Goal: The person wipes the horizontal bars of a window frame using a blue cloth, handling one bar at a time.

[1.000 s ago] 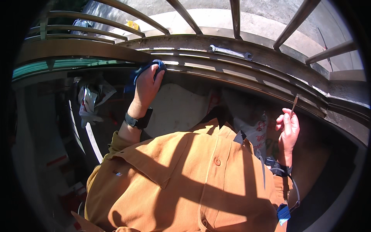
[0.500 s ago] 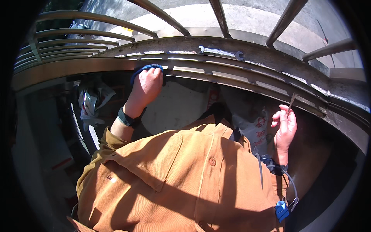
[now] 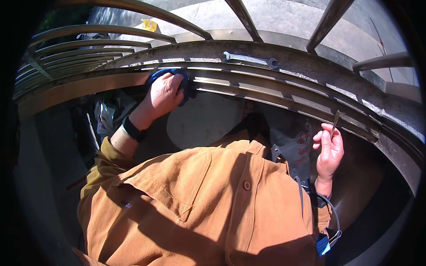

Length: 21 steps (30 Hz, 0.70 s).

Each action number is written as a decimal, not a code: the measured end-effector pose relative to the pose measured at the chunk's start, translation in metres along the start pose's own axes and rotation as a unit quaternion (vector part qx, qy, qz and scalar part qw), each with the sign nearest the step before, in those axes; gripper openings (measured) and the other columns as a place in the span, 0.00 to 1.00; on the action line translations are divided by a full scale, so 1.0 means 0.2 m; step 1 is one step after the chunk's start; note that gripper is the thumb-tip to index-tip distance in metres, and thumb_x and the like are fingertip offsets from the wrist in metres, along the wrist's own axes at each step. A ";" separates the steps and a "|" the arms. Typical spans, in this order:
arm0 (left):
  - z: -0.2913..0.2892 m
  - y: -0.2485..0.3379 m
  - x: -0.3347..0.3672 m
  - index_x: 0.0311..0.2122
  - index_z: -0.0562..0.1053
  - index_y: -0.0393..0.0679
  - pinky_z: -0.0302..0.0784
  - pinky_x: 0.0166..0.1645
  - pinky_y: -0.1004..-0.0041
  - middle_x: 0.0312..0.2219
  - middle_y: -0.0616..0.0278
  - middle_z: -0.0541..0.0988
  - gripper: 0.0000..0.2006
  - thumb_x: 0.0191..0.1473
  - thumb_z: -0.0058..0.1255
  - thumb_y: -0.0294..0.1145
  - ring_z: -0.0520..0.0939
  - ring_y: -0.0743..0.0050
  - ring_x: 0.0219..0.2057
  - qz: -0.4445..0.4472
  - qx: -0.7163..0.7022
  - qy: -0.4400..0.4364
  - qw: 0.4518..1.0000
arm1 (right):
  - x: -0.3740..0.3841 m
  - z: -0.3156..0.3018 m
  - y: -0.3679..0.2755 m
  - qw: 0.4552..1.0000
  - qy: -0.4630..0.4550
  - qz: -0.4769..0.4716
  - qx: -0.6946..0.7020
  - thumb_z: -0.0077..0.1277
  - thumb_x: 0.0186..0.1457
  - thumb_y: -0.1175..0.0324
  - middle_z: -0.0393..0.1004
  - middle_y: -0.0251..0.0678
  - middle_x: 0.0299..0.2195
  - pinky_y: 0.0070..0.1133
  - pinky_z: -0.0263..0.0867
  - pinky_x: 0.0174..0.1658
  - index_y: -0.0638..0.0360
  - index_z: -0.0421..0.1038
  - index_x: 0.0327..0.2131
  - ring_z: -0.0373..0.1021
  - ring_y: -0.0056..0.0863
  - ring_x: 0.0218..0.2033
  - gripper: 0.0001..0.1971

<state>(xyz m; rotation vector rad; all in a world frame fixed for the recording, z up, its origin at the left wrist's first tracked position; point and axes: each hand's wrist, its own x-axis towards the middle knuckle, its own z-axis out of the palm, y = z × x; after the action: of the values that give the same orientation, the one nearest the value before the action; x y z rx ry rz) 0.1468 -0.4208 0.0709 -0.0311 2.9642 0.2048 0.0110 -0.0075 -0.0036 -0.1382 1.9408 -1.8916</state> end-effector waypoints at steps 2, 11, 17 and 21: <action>-0.01 0.01 0.01 0.28 0.63 0.40 0.71 0.33 0.63 0.21 0.53 0.70 0.11 0.36 0.49 0.22 0.73 0.53 0.28 -0.029 -0.019 -0.004 0.999 | 0.00 -0.03 0.01 1.000 0.008 0.002 0.011 0.42 0.59 0.69 0.67 0.28 0.23 0.10 0.58 0.26 0.62 0.67 0.41 0.62 0.12 0.24 0.09; -0.01 0.10 0.04 0.33 0.66 0.39 0.72 0.32 0.63 0.24 0.54 0.72 0.13 0.36 0.48 0.19 0.75 0.54 0.28 0.015 -0.041 0.015 0.999 | -0.02 -0.10 0.05 0.999 0.023 0.003 0.041 0.42 0.59 0.69 0.67 0.29 0.24 0.10 0.58 0.27 0.62 0.67 0.41 0.61 0.13 0.25 0.10; 0.03 0.20 0.14 0.30 0.66 0.39 0.71 0.31 0.65 0.21 0.54 0.72 0.09 0.38 0.48 0.19 0.74 0.56 0.26 0.059 -0.071 0.024 0.995 | -0.06 -0.12 0.05 0.998 0.045 0.001 0.040 0.42 0.59 0.70 0.67 0.30 0.23 0.10 0.58 0.27 0.62 0.67 0.42 0.61 0.14 0.24 0.10; 0.05 0.32 0.21 0.34 0.66 0.38 0.71 0.30 0.65 0.23 0.55 0.72 0.13 0.38 0.46 0.19 0.75 0.56 0.27 0.063 -0.073 0.006 0.995 | -0.10 -0.14 0.03 0.997 0.062 -0.011 0.043 0.42 0.59 0.71 0.67 0.30 0.23 0.10 0.57 0.27 0.63 0.67 0.42 0.60 0.14 0.22 0.10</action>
<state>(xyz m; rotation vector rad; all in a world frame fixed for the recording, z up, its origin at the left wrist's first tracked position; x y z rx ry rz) 0.1044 -0.3558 0.0632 0.1370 2.9580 0.4382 0.0206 0.0255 -0.0049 -0.0175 1.9400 -2.0391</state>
